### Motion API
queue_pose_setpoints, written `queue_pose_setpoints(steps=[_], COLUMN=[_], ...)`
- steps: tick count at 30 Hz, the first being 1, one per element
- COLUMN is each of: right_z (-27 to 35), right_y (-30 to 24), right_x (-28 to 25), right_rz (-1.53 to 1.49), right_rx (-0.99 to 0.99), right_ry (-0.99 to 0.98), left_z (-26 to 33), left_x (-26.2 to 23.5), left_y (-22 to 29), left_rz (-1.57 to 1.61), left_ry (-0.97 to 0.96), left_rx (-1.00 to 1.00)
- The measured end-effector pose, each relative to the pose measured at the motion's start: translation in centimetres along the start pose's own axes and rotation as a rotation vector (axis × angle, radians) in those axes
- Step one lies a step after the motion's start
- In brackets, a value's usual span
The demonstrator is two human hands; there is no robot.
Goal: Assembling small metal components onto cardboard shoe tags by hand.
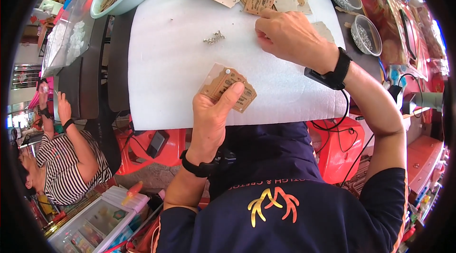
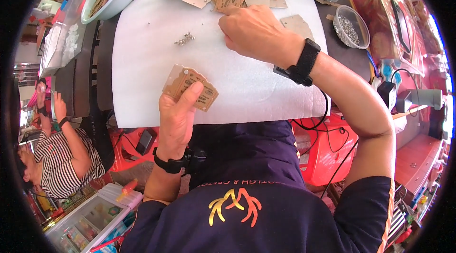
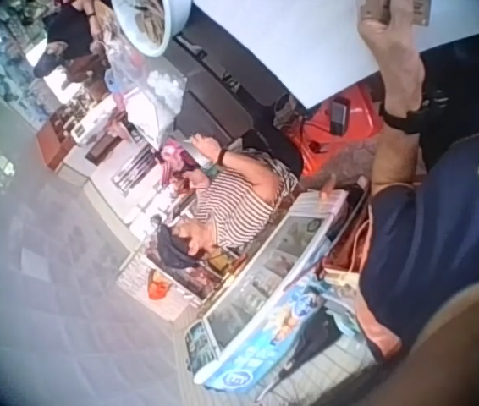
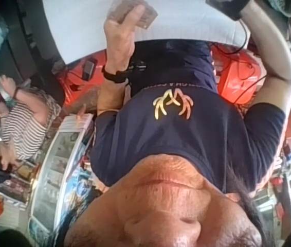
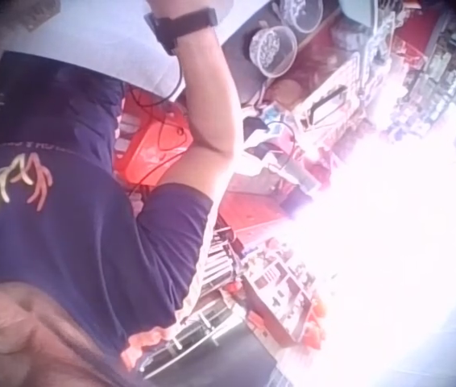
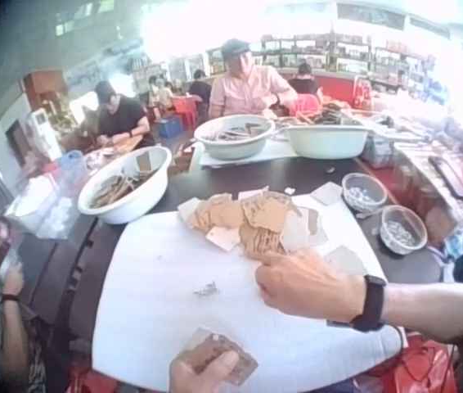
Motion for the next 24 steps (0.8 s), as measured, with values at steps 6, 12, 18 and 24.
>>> queue_pose_setpoints(steps=[6, 12, 18, 24], right_z=[0.2, 0.9, 3.5, 4.5], right_y=[0.1, -1.5, -3.9, -4.9], right_x=[0.4, -2.4, -2.6, -1.9], right_rz=[0.042, -0.540, -0.967, -0.908], right_rx=[0.011, 0.117, 0.453, 0.395], right_ry=[-0.002, 0.015, -0.165, 0.049], left_z=[-0.1, -0.1, -0.1, 0.0], left_x=[0.1, 0.0, 0.4, 1.1], left_y=[-0.1, 0.1, 0.0, 0.1], left_rz=[0.001, 0.038, 0.101, 0.134], left_ry=[-0.007, 0.019, 0.042, 0.018], left_rx=[0.000, 0.006, 0.022, 0.022])
Point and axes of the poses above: each hand's wrist, its own z-axis away from the middle knuckle, its own x-axis out of the palm, y = z × x, the point moved 5 cm from there along -z, towards the middle knuckle, and after that the axes turned 8 degrees about y, right-handed, at the moved point
